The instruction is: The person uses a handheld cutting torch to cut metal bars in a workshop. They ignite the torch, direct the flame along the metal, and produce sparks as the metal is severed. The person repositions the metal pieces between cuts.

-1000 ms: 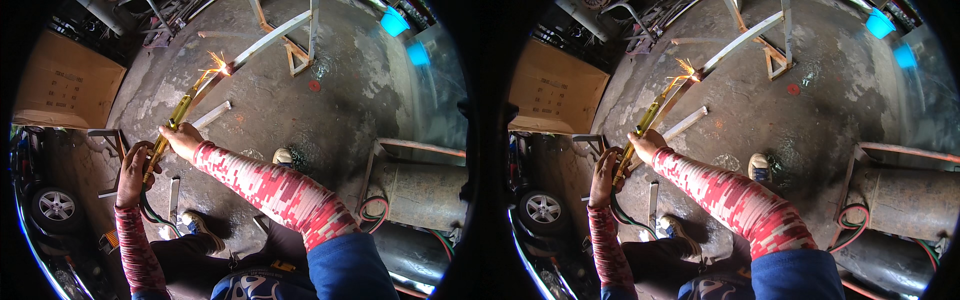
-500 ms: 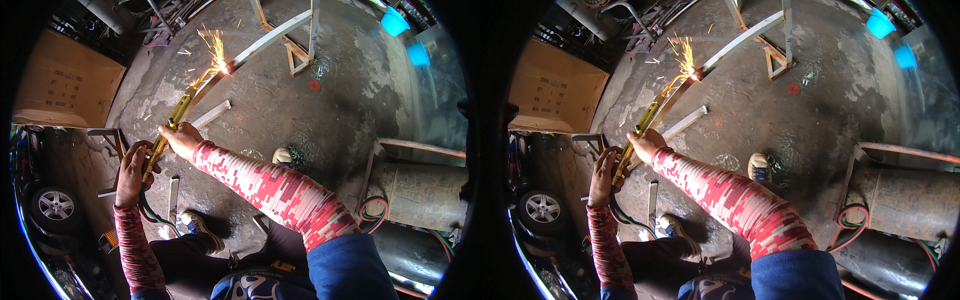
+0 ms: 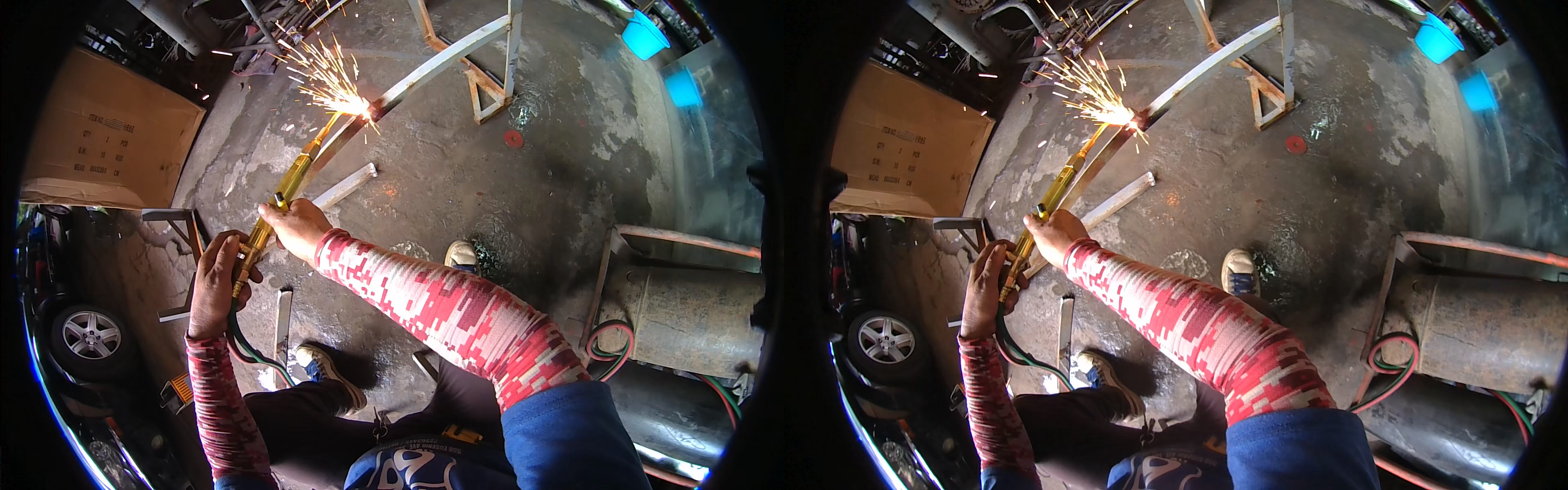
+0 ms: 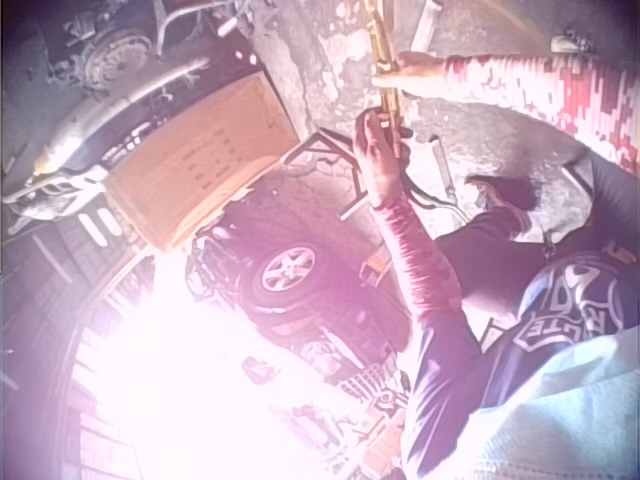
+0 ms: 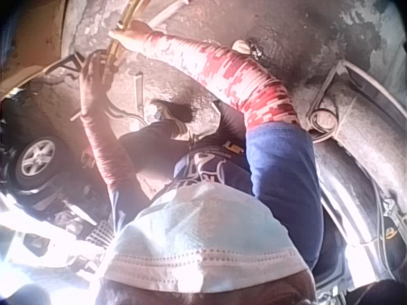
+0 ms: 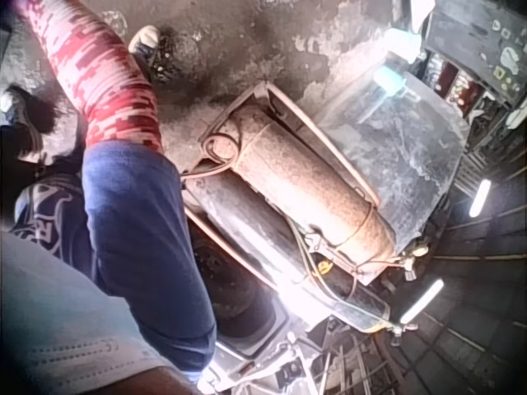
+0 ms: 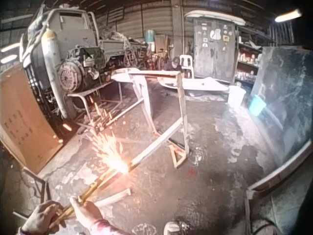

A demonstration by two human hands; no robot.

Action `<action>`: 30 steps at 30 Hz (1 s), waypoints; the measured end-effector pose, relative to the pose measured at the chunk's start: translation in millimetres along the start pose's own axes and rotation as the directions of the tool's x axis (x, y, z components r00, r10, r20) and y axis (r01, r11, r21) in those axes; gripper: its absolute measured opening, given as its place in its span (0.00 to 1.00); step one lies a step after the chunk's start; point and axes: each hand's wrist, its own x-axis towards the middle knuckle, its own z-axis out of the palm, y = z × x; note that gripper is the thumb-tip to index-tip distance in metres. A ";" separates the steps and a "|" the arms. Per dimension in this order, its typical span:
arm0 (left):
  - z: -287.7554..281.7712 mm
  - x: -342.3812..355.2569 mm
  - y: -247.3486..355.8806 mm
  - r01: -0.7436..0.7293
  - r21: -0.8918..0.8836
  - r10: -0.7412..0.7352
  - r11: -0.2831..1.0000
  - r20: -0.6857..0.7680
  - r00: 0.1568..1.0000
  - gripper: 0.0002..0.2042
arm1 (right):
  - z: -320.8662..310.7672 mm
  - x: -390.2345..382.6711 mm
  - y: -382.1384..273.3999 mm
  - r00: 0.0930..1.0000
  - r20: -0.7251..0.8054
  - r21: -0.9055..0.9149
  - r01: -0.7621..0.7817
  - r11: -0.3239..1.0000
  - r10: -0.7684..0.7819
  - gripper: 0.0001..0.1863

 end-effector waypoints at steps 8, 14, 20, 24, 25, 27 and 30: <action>0.1 0.2 0.2 0.000 0.068 0.001 0.998 -0.018 1.000 0.22 | 4.1 6.7 9.6 0.999 -0.031 -0.013 0.017 1.000 -0.017 0.28; -1.3 0.1 -0.4 -0.005 0.070 0.006 0.998 -0.011 1.000 0.22 | 7.4 9.9 11.7 0.999 -0.012 0.052 0.040 0.998 -0.040 0.26; -3.5 1.5 -2.3 -0.009 0.075 0.010 0.997 -0.011 1.000 0.23 | 7.3 9.2 11.6 1.000 0.015 0.074 -0.013 0.997 0.012 0.26; -4.1 1.5 -3.4 -0.005 0.077 0.006 0.997 -0.018 1.000 0.23 | 11.9 9.6 10.7 0.999 -0.026 0.105 0.024 0.994 -0.021 0.26; -4.4 1.4 -3.5 -0.003 0.074 0.004 0.997 -0.015 1.000 0.23 | 10.0 7.9 11.4 1.000 -0.005 0.123 0.010 0.992 -0.010 0.26; -5.0 1.7 -3.6 0.000 0.069 0.000 0.998 -0.007 1.000 0.23 | 7.7 5.0 10.0 1.000 0.015 0.145 0.002 0.989 -0.005 0.26; -5.9 2.6 -4.5 0.001 0.061 0.000 0.998 -0.005 1.000 0.22 | 5.0 1.0 5.4 0.999 0.028 0.154 0.016 0.988 -0.021 0.25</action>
